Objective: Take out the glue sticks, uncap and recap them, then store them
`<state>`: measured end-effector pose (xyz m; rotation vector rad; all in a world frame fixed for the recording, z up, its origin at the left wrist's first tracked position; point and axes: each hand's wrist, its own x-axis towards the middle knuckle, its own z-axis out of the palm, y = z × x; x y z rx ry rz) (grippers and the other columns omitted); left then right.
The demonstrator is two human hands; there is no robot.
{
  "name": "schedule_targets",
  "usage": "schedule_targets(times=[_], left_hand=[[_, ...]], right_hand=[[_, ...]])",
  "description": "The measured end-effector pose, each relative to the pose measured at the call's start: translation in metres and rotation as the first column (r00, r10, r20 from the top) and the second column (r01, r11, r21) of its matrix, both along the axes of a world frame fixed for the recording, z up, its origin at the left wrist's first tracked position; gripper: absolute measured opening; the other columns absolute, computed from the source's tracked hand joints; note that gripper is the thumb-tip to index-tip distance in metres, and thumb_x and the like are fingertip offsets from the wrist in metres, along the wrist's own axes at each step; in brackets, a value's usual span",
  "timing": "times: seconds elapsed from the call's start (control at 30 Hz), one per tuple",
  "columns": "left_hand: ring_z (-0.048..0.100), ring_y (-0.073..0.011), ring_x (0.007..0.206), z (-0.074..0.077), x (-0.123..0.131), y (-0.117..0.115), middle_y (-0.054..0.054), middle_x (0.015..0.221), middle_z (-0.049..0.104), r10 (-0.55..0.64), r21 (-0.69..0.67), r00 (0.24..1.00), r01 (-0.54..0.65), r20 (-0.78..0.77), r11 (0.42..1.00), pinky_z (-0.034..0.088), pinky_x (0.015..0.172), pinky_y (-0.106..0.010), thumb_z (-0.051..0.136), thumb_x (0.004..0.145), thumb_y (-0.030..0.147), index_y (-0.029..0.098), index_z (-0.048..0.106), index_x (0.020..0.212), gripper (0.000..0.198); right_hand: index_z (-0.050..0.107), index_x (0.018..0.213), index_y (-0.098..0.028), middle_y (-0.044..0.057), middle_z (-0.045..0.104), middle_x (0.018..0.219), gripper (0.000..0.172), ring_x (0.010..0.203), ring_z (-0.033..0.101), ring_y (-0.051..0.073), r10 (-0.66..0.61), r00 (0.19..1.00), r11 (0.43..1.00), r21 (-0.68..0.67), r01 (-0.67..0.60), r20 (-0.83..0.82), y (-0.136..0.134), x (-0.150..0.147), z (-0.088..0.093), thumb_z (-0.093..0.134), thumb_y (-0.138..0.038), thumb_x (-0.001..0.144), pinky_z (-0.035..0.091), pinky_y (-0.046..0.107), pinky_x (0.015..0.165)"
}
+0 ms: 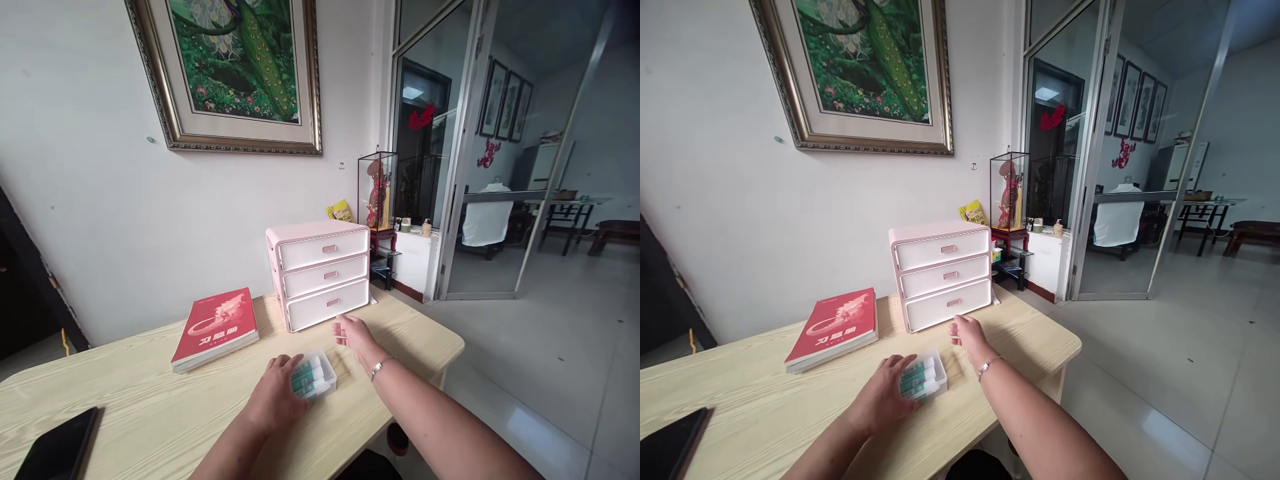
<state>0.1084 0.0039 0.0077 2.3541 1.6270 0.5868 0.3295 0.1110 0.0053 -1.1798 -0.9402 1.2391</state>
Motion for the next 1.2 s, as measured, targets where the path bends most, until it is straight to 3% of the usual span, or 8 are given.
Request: schedule_targets(times=[0.2,0.47,0.57,0.67,0.83,1.0,1.1,1.2], left_hand=[[0.053,-0.0325,0.12,0.001,-0.018,-0.018,-0.014,0.127,0.059,0.106,-0.049,0.994,-0.106,0.008,0.993,0.045,0.103,-0.041,0.063,0.055,0.02,0.017,0.054,0.138,0.084],[0.053,-0.0331,0.121,0.009,-0.024,-0.02,-0.013,0.128,0.059,0.094,-0.054,0.99,-0.089,0.105,0.995,0.045,0.105,-0.042,0.067,0.054,0.019,0.021,0.056,0.137,0.083],[0.056,-0.0334,0.118,0.018,-0.026,-0.015,-0.013,0.127,0.06,0.051,0.022,0.984,-0.056,0.173,0.998,0.048,0.104,-0.044,0.073,0.057,0.023,0.024,0.057,0.136,0.08],[0.061,-0.032,0.11,0.037,-0.026,-0.01,-0.01,0.122,0.063,0.016,0.082,0.967,-0.038,0.255,0.996,0.053,0.096,-0.044,0.078,0.059,0.029,0.028,0.06,0.131,0.074],[0.066,-0.0267,0.098,0.094,-0.015,-0.001,-0.01,0.122,0.06,0.093,-0.043,0.895,-0.083,0.437,0.996,0.06,0.075,-0.036,0.078,0.063,0.036,0.023,0.06,0.132,0.073],[0.062,-0.0294,0.111,0.145,0.01,0.027,-0.011,0.128,0.058,0.109,-0.087,0.923,-0.082,0.368,0.993,0.056,0.076,-0.031,0.081,0.063,0.044,0.027,0.056,0.137,0.08],[0.062,-0.0272,0.114,0.152,0.032,0.059,-0.011,0.131,0.058,0.097,-0.141,0.958,-0.061,0.27,0.988,0.053,0.084,-0.03,0.081,0.064,0.045,0.027,0.05,0.141,0.085],[0.066,-0.0283,0.105,0.137,0.056,0.094,-0.012,0.123,0.064,0.089,-0.178,0.99,-0.068,0.112,0.982,0.052,0.086,-0.034,0.08,0.062,0.043,0.022,0.05,0.141,0.087]], right_hand=[[0.051,0.083,-0.019,0.005,0.062,0.071,0.033,0.059,0.064,0.014,-0.005,0.976,0.988,-0.15,-0.028,-0.218,0.053,-0.027,0.009,0.058,-0.05,0.091,0.058,0.027,0.057],[0.049,0.077,-0.02,0.001,0.059,0.066,0.031,0.055,0.06,0.011,-0.05,0.95,0.985,-0.175,-0.005,-0.307,0.07,-0.035,0.008,0.06,-0.046,0.089,0.056,0.023,0.056],[0.049,0.074,-0.019,0.001,0.058,0.064,0.029,0.053,0.059,0.01,-0.072,0.951,0.984,-0.18,0.018,-0.299,0.062,-0.031,0.008,0.06,-0.042,0.088,0.055,0.021,0.054],[0.05,0.072,-0.019,0.001,0.058,0.062,0.024,0.051,0.058,0.01,-0.092,0.956,0.98,-0.193,0.038,-0.279,0.042,-0.023,0.007,0.058,-0.035,0.087,0.052,0.02,0.05],[0.054,0.075,-0.018,0.001,0.06,0.063,0.017,0.052,0.06,0.011,-0.112,0.961,0.973,-0.223,0.055,-0.252,-0.001,-0.006,0.002,0.054,-0.029,0.088,0.048,0.02,0.045],[0.058,0.08,-0.016,0.002,0.063,0.07,0.022,0.057,0.063,0.012,-0.135,0.962,0.957,-0.283,0.065,-0.236,-0.032,0.008,-0.001,0.055,-0.035,0.09,0.048,0.022,0.044],[0.058,0.081,-0.015,0.003,0.063,0.072,0.024,0.058,0.063,0.012,-0.131,0.964,0.955,-0.29,0.06,-0.232,-0.042,0.012,-0.002,0.053,-0.035,0.092,0.047,0.022,0.044],[0.058,0.082,-0.016,0.002,0.063,0.073,0.025,0.058,0.062,0.012,-0.114,0.966,0.959,-0.28,0.046,-0.231,-0.047,0.013,-0.003,0.051,-0.036,0.094,0.046,0.022,0.044]])
